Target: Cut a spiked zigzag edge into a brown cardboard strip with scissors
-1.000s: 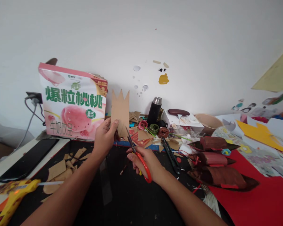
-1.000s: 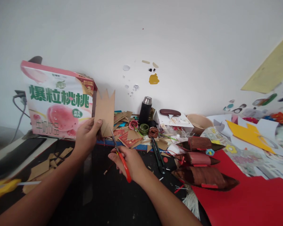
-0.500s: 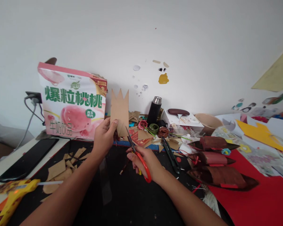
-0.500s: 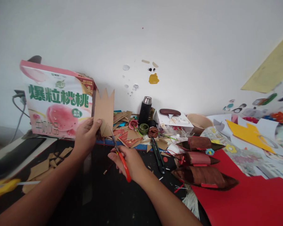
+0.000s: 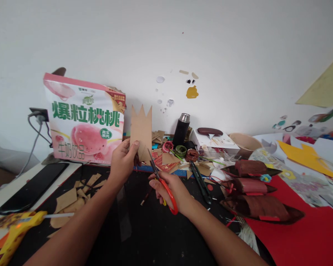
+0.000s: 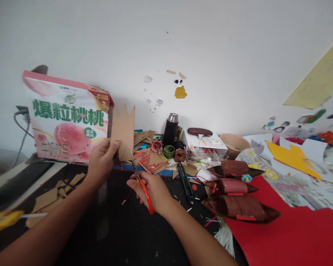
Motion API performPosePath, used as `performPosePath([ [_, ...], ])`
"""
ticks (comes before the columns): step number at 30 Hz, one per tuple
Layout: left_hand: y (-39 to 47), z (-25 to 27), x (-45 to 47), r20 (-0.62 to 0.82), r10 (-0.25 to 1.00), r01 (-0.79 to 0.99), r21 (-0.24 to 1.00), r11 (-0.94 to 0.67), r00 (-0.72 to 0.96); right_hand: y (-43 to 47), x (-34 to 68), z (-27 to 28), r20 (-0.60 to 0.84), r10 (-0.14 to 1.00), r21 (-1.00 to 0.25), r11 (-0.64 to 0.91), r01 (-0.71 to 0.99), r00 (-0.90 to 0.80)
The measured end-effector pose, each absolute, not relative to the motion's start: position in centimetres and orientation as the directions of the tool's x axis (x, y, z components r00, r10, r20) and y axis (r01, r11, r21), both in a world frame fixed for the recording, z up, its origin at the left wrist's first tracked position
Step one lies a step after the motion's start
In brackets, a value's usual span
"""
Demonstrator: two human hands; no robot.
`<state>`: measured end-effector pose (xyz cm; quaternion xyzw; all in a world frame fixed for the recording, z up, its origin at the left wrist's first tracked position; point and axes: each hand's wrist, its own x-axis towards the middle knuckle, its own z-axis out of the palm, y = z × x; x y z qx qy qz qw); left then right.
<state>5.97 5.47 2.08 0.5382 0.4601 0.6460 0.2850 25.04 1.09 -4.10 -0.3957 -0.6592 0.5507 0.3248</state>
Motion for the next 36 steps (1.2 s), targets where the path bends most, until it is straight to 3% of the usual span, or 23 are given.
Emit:
performPosePath([
  [36, 5.3, 1.5, 6.3, 0.390, 0.886, 0.105, 0.921, -0.376, -0.251, 0.5, 24.9, -2.9, 0.059, 0.899, -0.889, 0.245, 0.387, -0.434],
])
